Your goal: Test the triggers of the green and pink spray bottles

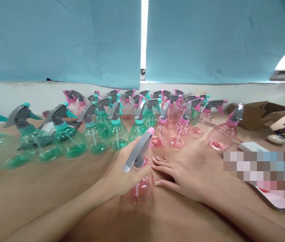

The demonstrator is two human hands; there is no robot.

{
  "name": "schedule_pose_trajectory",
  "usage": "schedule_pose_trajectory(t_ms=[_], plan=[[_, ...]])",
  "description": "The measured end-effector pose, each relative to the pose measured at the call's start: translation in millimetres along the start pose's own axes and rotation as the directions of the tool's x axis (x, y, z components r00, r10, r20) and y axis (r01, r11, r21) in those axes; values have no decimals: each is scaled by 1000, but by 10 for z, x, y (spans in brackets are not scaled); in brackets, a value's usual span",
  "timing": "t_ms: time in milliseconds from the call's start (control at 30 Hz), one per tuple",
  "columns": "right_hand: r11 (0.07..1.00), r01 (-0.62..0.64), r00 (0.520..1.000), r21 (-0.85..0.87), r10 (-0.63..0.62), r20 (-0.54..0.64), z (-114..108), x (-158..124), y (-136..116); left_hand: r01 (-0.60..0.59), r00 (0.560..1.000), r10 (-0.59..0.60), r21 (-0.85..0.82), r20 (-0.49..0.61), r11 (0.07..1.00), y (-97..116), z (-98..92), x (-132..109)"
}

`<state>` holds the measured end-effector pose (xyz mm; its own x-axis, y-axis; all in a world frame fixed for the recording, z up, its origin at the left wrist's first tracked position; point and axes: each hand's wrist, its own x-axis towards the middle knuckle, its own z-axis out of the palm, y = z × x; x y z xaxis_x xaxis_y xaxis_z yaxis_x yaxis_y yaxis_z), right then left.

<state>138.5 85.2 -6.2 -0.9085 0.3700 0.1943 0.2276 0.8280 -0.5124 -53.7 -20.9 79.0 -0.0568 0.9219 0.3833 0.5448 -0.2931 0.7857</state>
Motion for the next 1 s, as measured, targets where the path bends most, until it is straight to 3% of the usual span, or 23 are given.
schedule_pose_trajectory(t_ms=[300, 1000], plan=[[1000, 2, 1000, -23, -2, 1, -1, 5, -2, 20, 1000, -19, 54, -19, 998, -71, 4, -40], [1000, -9, 1000, -15, 9, 9, 3, -3, 2, -73, 996, 74, 23, -48, 997, 91, 1, -15]])
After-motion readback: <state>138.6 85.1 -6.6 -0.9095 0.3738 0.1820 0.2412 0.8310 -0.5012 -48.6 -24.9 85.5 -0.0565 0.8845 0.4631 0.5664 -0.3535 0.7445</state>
